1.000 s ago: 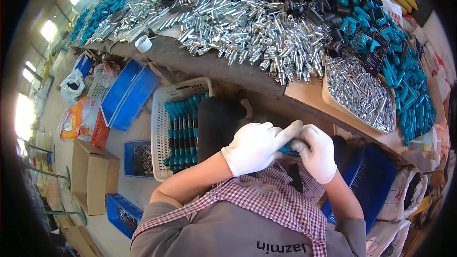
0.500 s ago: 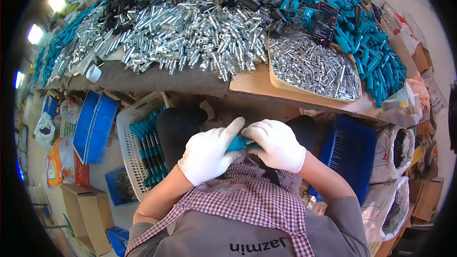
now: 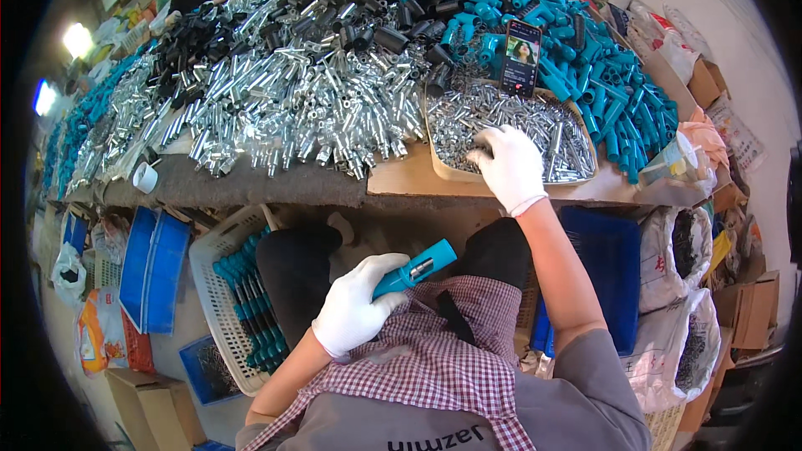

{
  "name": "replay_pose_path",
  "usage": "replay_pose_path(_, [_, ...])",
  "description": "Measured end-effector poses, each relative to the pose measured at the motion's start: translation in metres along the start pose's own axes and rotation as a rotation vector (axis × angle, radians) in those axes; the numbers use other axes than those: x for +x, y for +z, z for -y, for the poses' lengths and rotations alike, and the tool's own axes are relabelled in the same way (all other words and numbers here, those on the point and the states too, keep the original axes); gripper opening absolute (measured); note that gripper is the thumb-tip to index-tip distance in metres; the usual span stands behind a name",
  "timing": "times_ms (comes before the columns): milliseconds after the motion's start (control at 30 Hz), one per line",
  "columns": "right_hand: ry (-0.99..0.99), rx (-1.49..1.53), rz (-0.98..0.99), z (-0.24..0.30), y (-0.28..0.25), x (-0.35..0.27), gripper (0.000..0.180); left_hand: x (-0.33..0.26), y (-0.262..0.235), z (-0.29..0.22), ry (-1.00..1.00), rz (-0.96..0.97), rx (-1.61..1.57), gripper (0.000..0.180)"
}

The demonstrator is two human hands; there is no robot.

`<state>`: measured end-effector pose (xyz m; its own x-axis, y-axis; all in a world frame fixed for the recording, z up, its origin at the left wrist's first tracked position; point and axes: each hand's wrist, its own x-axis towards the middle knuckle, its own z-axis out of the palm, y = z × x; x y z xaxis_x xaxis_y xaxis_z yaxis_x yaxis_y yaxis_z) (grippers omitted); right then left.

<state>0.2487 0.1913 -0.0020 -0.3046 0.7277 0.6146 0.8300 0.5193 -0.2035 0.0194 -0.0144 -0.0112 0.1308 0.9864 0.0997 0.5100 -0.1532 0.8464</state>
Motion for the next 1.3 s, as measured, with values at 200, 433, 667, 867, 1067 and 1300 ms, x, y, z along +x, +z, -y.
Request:
replay_pose_path(200, [0.086, 0.226, 0.011, -0.022, 0.006, -0.003, 0.006, 0.006, 0.000, 0.001, -0.059, -0.042, -0.114, 0.049])
replay_pose_path(433, [0.430, 1.026, 0.201, 0.036, -0.028, -0.022, 0.017, 0.013, -0.010, 0.014, -0.279, -0.070, -0.695, 0.054])
replay_pose_path(667, [0.304, 0.951, 0.321, 0.115, -0.010, -0.067, 0.014, 0.015, -0.007, 0.013, -0.238, -0.199, -0.927, 0.056])
replay_pose_path(867, [0.353, 0.967, 0.286, 0.132, 0.002, -0.067, 0.020, 0.007, 0.000, 0.034, -0.161, -0.324, -0.566, 0.047])
replay_pose_path(1067, [0.545, 1.378, 0.530, 0.119, 0.022, -0.058, 0.039, 0.012, -0.022, 0.039, -0.243, -0.090, -0.971, 0.073])
replay_pose_path(1300, [0.386, 1.396, 0.779, 0.115, 0.034, -0.029, 0.059, 0.021, -0.019, 0.038, -0.213, -0.152, -0.992, 0.060])
